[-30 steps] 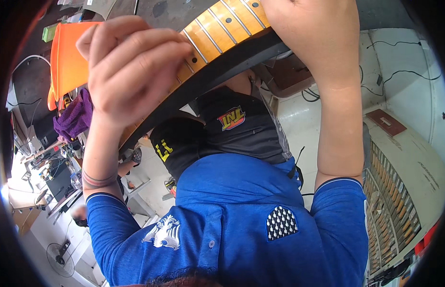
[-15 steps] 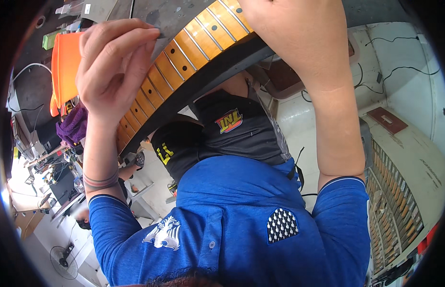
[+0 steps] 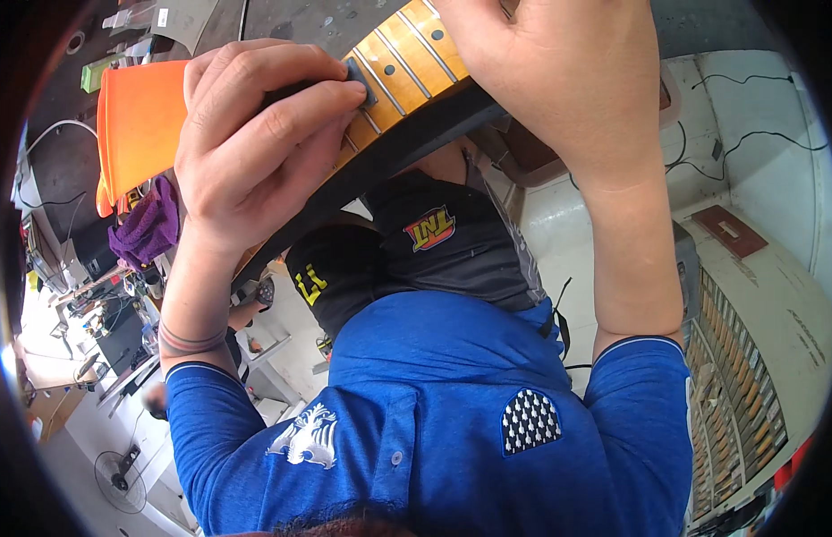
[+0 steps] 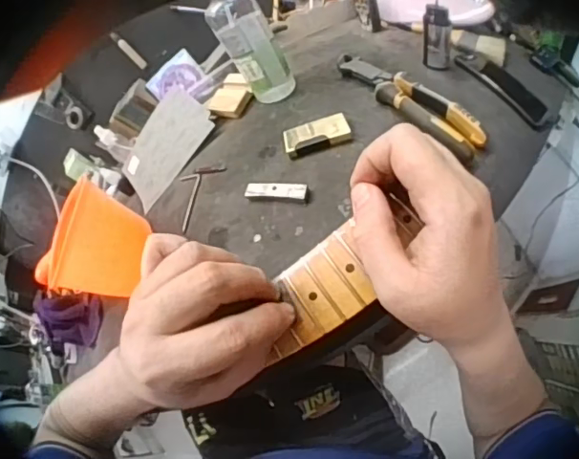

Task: The person rubs a small black sanding block along the side of a wooden guitar neck, wipes the surface with a purple cloth, and continues sanding different sections of the neck.

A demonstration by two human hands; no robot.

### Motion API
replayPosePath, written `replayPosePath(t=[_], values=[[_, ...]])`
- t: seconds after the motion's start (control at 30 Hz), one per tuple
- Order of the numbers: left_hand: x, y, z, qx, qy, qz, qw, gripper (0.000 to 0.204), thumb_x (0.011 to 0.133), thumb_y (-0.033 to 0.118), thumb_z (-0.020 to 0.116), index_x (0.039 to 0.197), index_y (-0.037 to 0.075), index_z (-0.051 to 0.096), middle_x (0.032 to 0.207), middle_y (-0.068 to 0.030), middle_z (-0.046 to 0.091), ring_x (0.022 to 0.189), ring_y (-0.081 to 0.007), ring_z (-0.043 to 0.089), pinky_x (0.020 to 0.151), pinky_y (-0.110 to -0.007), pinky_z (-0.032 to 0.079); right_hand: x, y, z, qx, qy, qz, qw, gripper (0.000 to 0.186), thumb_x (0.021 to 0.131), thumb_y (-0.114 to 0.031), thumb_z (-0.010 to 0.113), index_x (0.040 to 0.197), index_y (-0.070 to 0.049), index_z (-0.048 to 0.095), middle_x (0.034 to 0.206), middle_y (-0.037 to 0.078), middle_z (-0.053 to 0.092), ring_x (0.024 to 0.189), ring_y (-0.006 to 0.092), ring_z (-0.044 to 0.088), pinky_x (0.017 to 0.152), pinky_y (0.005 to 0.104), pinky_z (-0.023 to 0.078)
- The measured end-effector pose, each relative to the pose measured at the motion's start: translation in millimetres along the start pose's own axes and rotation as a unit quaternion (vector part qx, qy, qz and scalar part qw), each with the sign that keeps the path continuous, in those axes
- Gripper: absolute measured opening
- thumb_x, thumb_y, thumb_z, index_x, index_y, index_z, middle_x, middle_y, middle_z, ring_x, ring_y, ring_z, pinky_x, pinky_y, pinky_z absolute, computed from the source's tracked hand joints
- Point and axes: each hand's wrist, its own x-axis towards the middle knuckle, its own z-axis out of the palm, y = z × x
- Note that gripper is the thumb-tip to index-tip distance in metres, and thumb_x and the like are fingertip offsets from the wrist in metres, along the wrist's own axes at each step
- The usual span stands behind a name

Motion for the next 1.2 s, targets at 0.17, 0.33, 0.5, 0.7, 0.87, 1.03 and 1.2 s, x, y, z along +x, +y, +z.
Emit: replayPosePath(t=[0.17,0.33,0.5,0.7,0.87,1.03,1.2], values=[[6.4,-12.7,0.2,0.026,-0.004,0.023,0.999,0.030,0.073,0.005,0.084,0.102,0.011,0.083,0.101,-0.0048,0.076,0.093,-0.0260,0.067,0.082,-0.036,0.049,-0.5,13.2,1.8,-0.071,0.011,-0.070,0.995,0.004,0.092,0.002,0.064,0.091,0.001,0.060,0.081,0.012,0.060,0.069,0.0223,0.061,0.063,0.0347,0.048],[7.2,4.3,-1.0,0.046,-0.020,0.010,0.999,0.029,0.072,0.009,0.085,0.100,0.014,0.084,0.102,-0.0020,0.077,0.095,-0.0254,0.066,0.083,-0.037,0.047,1.2,5.4,1.1,-0.057,0.006,-0.059,0.997,0.004,0.091,0.002,0.064,0.091,0.001,0.060,0.081,0.012,0.060,0.070,0.0237,0.062,0.064,0.0353,0.049],[8.5,3.4,0.5,0.068,-0.010,0.025,0.997,0.033,0.066,0.014,0.087,0.099,0.014,0.083,0.103,0.0003,0.077,0.097,-0.0239,0.066,0.085,-0.035,0.044,-1.5,12.8,2.3,-0.096,0.017,-0.089,0.991,0.004,0.091,0.003,0.064,0.091,0.001,0.060,0.081,0.012,0.060,0.070,0.0236,0.061,0.064,0.0354,0.049],[5.6,-19.3,12.6,0.041,0.068,0.039,0.996,0.025,0.068,0.009,0.083,0.093,0.012,0.081,0.094,-0.0002,0.073,0.089,-0.0225,0.060,0.084,-0.039,0.038,-0.6,0.0,2.0,-0.020,0.004,-0.014,1.000,0.005,0.091,0.003,0.064,0.091,0.001,0.060,0.081,0.012,0.060,0.069,0.0232,0.061,0.064,0.0354,0.048],[4.5,-21.3,12.8,0.009,0.096,0.037,0.995,0.022,0.071,0.007,0.082,0.093,0.011,0.081,0.091,-0.0003,0.071,0.084,-0.0207,0.059,0.083,-0.039,0.037,-0.9,3.4,2.6,-0.032,0.016,-0.032,0.999,0.005,0.092,0.003,0.064,0.091,0.001,0.060,0.080,0.012,0.060,0.068,0.0218,0.060,0.063,0.0348,0.047],[15.4,-41.0,64.0,-0.175,0.416,0.171,0.875,0.022,0.072,0.007,0.082,0.093,0.012,0.081,0.089,0.0005,0.071,0.084,-0.0202,0.059,0.082,-0.038,0.036,-0.3,3.9,3.9,-0.041,0.015,-0.041,0.998,0.004,0.092,0.003,0.064,0.091,0.001,0.060,0.079,0.011,0.059,0.066,0.0196,0.059,0.061,0.0337,0.047],[4.7,-26.0,10.8,0.016,0.069,0.065,0.995,0.022,0.073,0.006,0.081,0.093,0.013,0.081,0.088,0.0010,0.070,0.084,-0.0202,0.059,0.082,-0.039,0.035,-1.8,12.4,3.0,-0.084,0.019,-0.069,0.994,0.004,0.092,0.003,0.063,0.091,0.001,0.060,0.078,0.011,0.059,0.066,0.0191,0.058,0.061,0.0332,0.046]])
